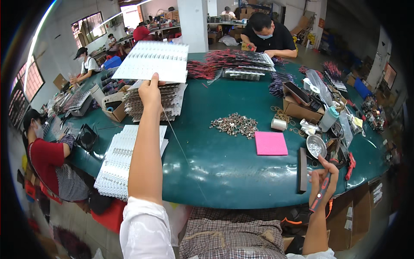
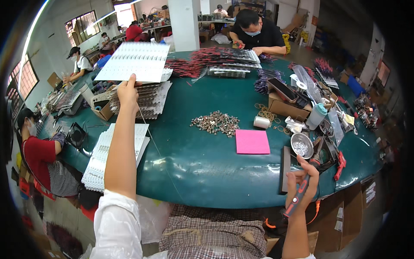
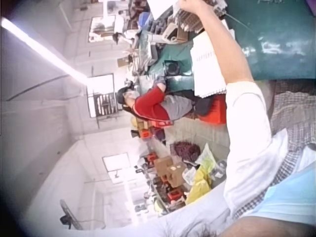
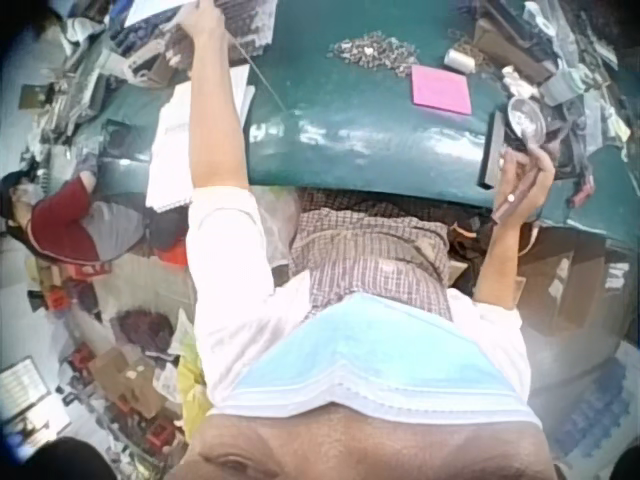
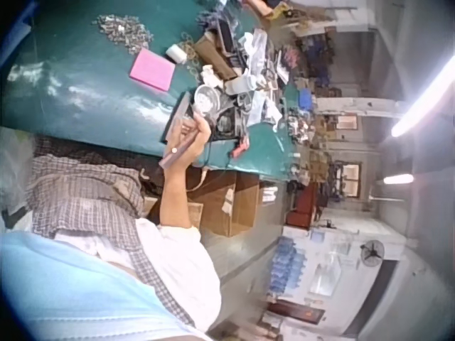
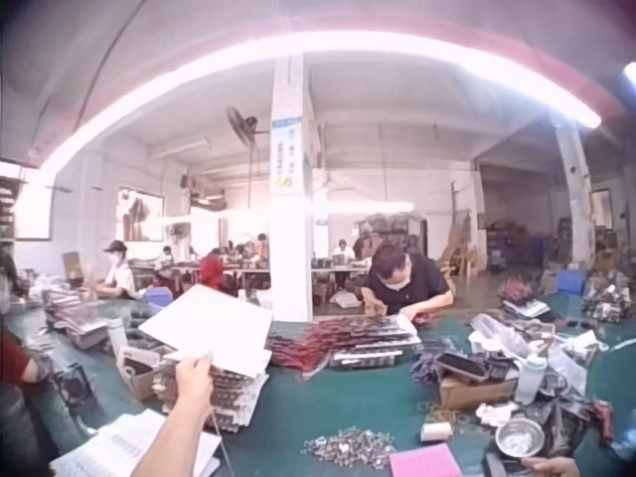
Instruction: The person solders components onto a circuit board panel using a soldering iron, inserts small components into slots on another board panel by hand, and solders the inserted components in place with the soldering iron.
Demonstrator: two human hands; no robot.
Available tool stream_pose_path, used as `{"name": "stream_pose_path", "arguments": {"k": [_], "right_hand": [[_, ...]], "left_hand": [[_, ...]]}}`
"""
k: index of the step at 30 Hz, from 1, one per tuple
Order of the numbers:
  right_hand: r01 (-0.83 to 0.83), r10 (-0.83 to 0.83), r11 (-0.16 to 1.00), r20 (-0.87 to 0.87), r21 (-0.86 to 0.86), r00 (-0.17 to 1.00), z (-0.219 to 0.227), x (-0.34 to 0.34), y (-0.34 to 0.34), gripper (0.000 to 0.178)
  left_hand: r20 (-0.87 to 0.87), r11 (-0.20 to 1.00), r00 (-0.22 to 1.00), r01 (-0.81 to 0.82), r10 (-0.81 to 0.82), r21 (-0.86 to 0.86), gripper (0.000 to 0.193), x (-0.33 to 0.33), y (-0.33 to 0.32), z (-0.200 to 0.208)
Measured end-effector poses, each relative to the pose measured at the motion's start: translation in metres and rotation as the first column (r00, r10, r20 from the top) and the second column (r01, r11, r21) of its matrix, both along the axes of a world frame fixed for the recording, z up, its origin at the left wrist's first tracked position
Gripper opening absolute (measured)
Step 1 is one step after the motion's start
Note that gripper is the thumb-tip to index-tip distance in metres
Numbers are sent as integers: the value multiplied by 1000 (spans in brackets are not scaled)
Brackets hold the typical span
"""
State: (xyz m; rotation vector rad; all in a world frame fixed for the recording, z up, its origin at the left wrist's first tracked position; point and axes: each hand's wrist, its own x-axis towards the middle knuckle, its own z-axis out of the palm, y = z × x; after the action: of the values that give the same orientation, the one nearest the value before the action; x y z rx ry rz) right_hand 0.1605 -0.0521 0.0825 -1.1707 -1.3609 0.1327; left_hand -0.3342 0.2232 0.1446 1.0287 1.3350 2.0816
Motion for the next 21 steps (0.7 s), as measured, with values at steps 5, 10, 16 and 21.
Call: {"name": "stream_pose_path", "arguments": {"k": [5,10,16,21], "right_hand": [[175,-170,979,51,-106,984,-4,38,-23,33],[242,-200,958,240,-157,950,-16,74,-36,39],[67,-56,981,68,-183,996,-38,102,-5,54],[347,-222,933,609,-94,761,-66,160,0,56]], "left_hand": [[246,976,969,25,31,-219,29,-4,61,-15],[110,955,994,16,17,-297,23,-66,133,-68],[103,975,990,116,-98,-190,35,-218,132,-28],[-240,759,922,82,-304,-646,25,-85,55,-8]]}}
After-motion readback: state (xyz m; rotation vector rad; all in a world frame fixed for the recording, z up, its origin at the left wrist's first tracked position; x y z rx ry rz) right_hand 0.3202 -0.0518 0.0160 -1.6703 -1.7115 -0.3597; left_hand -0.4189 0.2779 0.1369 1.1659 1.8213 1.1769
